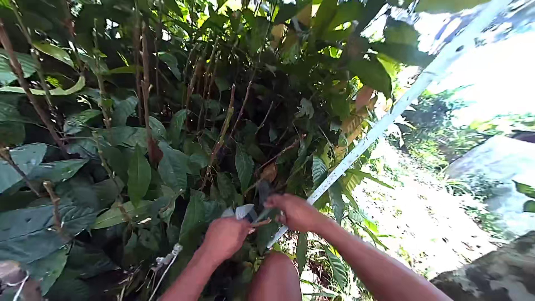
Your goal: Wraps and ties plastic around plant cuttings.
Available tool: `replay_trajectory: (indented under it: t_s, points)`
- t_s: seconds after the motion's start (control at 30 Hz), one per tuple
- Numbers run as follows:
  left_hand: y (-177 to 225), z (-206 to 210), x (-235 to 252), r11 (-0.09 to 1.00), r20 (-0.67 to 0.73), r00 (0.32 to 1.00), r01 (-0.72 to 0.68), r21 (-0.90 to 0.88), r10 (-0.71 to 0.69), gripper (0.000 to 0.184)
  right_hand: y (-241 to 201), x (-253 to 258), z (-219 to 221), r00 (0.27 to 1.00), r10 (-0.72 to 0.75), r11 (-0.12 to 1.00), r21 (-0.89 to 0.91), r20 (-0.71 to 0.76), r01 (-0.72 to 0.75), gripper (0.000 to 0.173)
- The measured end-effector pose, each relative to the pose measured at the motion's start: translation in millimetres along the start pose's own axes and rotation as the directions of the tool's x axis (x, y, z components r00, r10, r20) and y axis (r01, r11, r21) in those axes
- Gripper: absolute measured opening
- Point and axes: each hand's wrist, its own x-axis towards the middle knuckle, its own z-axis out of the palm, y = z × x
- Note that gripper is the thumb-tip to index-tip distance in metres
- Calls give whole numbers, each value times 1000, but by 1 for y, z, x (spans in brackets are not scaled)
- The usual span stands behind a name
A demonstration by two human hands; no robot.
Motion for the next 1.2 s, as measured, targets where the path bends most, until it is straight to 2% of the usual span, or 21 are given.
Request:
replay_trajectory:
  t_s: [0.03,0.07,0.13,0.17,0.2,0.23,0.3,0.33,0.5,0.6,0.63,0.7,0.73,0.77,0.83,0.87,0.9,0.97,1.03,1.1,1.2]
  points:
    - [-6,-6,0,1000,-42,999,13,-23,-14,37,-17,-4,7,999,23,996,-84,-37,-26,40]
    - [-10,-9,-1,998,-66,997,28,-60,-32,36,-41,-12,13,998,-1,996,-84,-58,-4,34]
    - [-4,-10,0,993,-65,997,36,-116,-44,33,-59,-12,5,988,-124,978,158,-96,138,30]
    - [2,-8,0,993,-30,999,34,-112,-37,34,-47,-3,-6,987,-149,954,254,-60,159,36]
    - [6,-6,0,998,16,1000,9,-65,-8,36,-26,6,-13,992,-123,963,237,-22,125,43]
    - [6,-10,0,999,29,1000,3,-35,-1,38,-10,13,-15,998,-64,992,106,-7,65,48]
    - [-5,-22,-1,999,-46,998,28,-41,-30,40,-11,15,-2,997,18,996,-87,-71,-24,40]
    - [-10,-23,-1,997,-101,994,40,-62,-46,38,-18,9,9,994,20,996,-82,-106,-29,33]
    - [-10,-18,10,991,-168,985,15,-130,-37,32,-53,-29,7,997,-81,942,326,-6,78,40]
    - [1,-20,12,995,-112,994,4,-99,-15,32,-50,-22,-11,984,-115,846,506,-134,168,35]
    - [5,-19,12,997,-76,997,-14,-77,8,33,-34,-14,-22,983,-78,885,443,-165,145,38]
    - [8,-22,8,999,-28,1000,-13,-47,12,40,-8,-4,-27,990,27,997,79,-139,-16,46]
    - [5,-27,8,999,-37,999,5,-50,-7,41,-12,-5,-19,989,51,996,-64,-142,-60,43]
    - [2,-30,7,998,-58,998,16,-68,-20,41,-25,-9,-12,989,32,993,-112,-147,-49,37]
    - [1,-29,9,996,-90,996,-4,-92,-5,36,-44,-17,-11,971,-87,991,83,-223,108,30]
    - [6,-24,9,996,-74,997,-28,-83,22,35,-41,-15,-18,968,-102,967,205,-228,150,31]
    - [11,-19,9,996,-46,998,-50,-72,47,35,-31,-12,-26,981,-84,972,202,-177,120,37]
    - [14,-20,11,995,-42,996,-76,-64,73,38,-23,-3,-29,994,-18,993,-121,-107,5,43]
    - [8,-14,11,989,-144,985,-108,-102,93,39,-30,-1,-14,991,-6,962,-272,-131,-30,31]
    - [5,-5,11,985,-250,964,-123,-123,89,36,-24,-6,-6,990,12,987,-154,-141,-34,25]
    - [0,-3,12,979,-365,928,-135,-152,71,32,-25,-36,-11,994,-25,996,84,-107,34,28]
